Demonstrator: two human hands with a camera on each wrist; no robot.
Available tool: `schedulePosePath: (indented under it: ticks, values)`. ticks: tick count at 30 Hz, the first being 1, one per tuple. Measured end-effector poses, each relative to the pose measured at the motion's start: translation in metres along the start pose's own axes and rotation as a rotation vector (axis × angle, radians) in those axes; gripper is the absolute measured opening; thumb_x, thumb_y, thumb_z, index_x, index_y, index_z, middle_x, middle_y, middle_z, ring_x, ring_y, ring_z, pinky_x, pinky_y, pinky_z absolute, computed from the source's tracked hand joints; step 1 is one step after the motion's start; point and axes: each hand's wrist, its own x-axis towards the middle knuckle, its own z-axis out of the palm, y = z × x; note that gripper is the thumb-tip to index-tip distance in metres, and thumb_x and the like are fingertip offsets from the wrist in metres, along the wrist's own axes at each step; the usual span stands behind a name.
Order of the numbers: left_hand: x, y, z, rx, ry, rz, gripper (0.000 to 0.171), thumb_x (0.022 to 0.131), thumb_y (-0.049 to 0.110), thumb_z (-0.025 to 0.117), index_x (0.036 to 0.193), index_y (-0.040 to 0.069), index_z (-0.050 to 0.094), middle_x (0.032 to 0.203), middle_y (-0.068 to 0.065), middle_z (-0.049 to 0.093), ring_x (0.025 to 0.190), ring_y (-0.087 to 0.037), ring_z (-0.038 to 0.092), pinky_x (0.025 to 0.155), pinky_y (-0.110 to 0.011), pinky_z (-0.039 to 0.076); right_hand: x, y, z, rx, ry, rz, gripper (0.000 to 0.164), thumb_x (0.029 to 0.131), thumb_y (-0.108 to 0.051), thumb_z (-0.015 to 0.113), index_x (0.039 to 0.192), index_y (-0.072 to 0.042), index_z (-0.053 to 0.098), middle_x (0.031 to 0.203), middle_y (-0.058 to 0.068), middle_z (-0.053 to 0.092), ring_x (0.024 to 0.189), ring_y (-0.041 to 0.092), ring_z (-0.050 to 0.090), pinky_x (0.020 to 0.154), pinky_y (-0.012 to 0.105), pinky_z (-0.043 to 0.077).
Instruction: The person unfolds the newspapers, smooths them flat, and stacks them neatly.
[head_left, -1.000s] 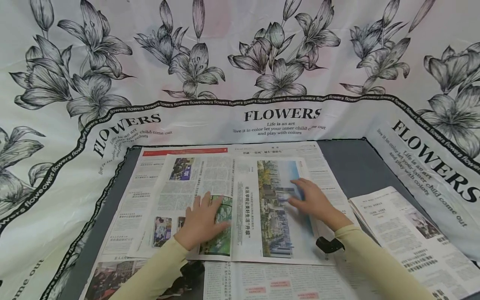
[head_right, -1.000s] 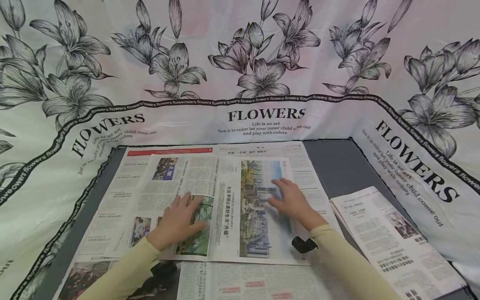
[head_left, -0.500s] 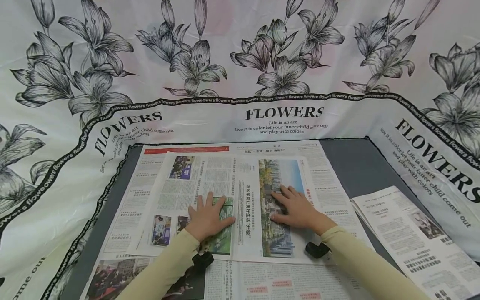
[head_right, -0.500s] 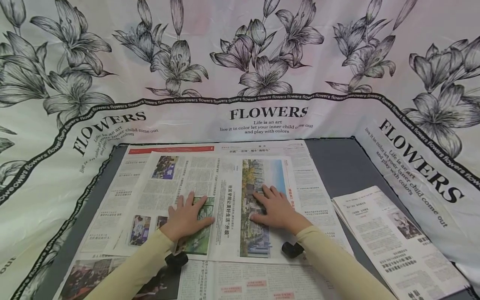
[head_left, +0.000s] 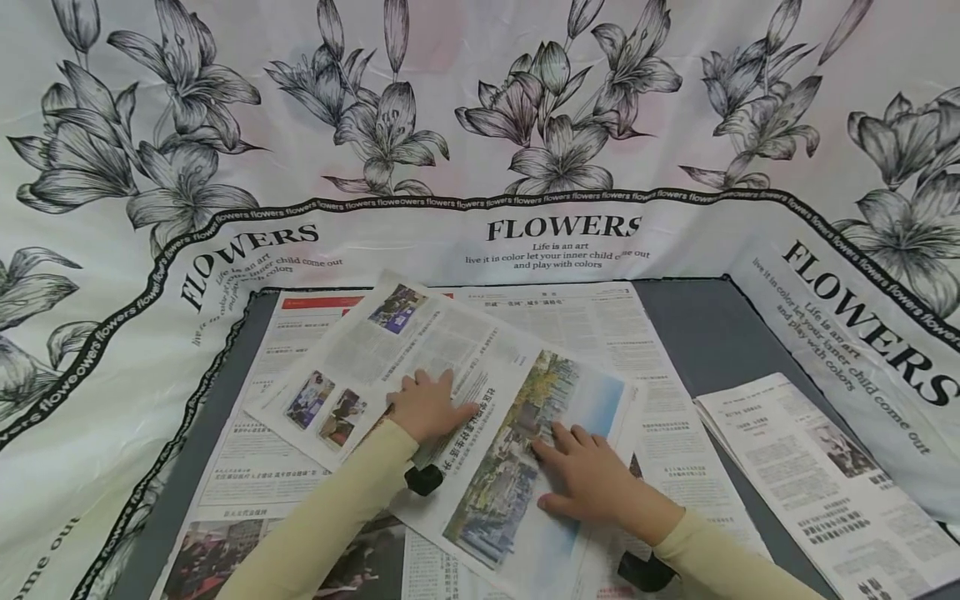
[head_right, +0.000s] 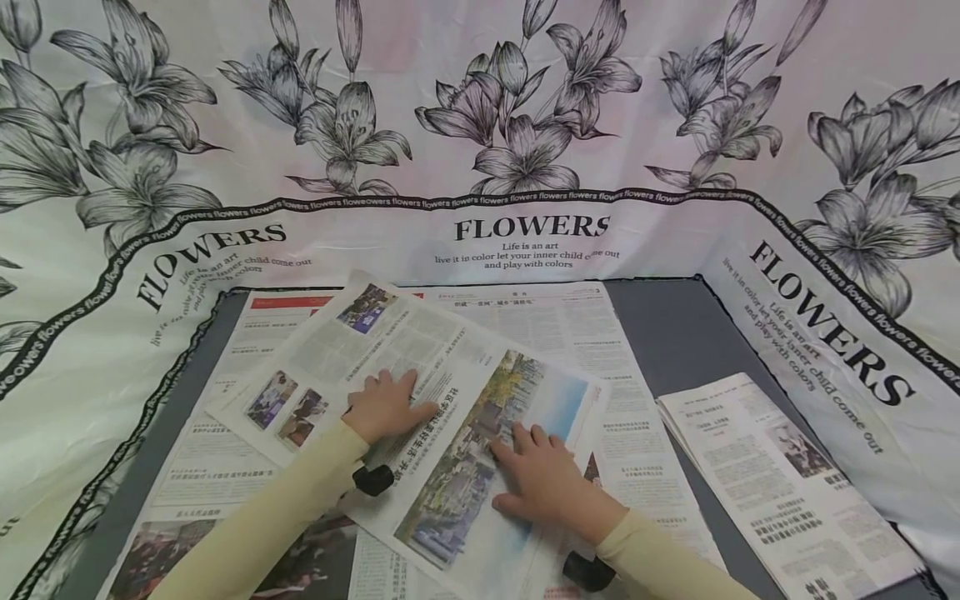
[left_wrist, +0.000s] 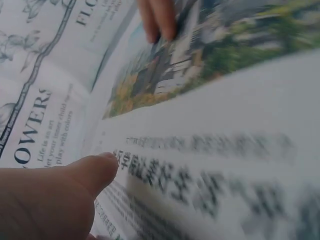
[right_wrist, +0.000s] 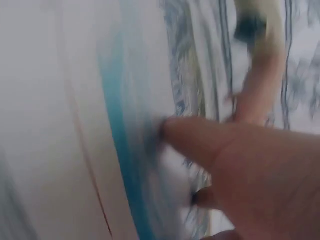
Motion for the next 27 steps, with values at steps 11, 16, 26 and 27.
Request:
schedulePosePath:
  ticks: [11,16,26,27]
  values:
    - [0.003,0.007,0.005,0.042,-0.037,0.015,0.103,0.079,0.072,0.072,0.159,0.018,0.036,0.156,-0.039,0.029,0.138,-0.060,0.035,0.094,-0.081,0.040,0.004,-0.006,-0.017,0.212,0.090,-0.089,0.059,0.093,-0.040,0.072,0.141,-0.008,0.060,0.126,0.016,0.068,0.109,0.032,0.067,0.082,0.047,0.057]
    - [0.002,0.008,0.004,0.033,-0.085,0.046,0.103,0.078,0.068,0.077,0.160,0.021,0.035,0.161,-0.035,0.026,0.145,-0.057,0.029,0.098,-0.081,0.036,0.025,0.055,-0.020,0.211,0.176,0.226,0.063,0.099,-0.036,0.064,0.150,-0.002,0.049,0.152,0.038,0.040,0.136,0.059,0.044,0.101,0.071,0.043]
    - [0.011,0.003,0.001,0.058,-0.171,0.216,0.102,0.078,0.063,0.080,0.160,0.025,0.035,0.166,-0.025,0.021,0.152,-0.050,0.022,0.108,-0.078,0.029,0.027,0.124,0.000,0.175,0.045,0.454,0.065,0.105,-0.039,0.048,0.159,-0.005,0.033,0.162,0.039,0.017,0.146,0.065,0.017,0.105,0.085,0.023]
    - [0.014,0.002,0.000,0.066,-0.173,0.235,0.102,0.078,0.063,0.080,0.160,0.026,0.035,0.167,-0.024,0.021,0.152,-0.049,0.022,0.109,-0.077,0.029,0.029,0.126,0.000,0.173,0.058,0.448,0.065,0.105,-0.040,0.048,0.159,-0.006,0.034,0.162,0.039,0.018,0.146,0.065,0.017,0.105,0.085,0.023]
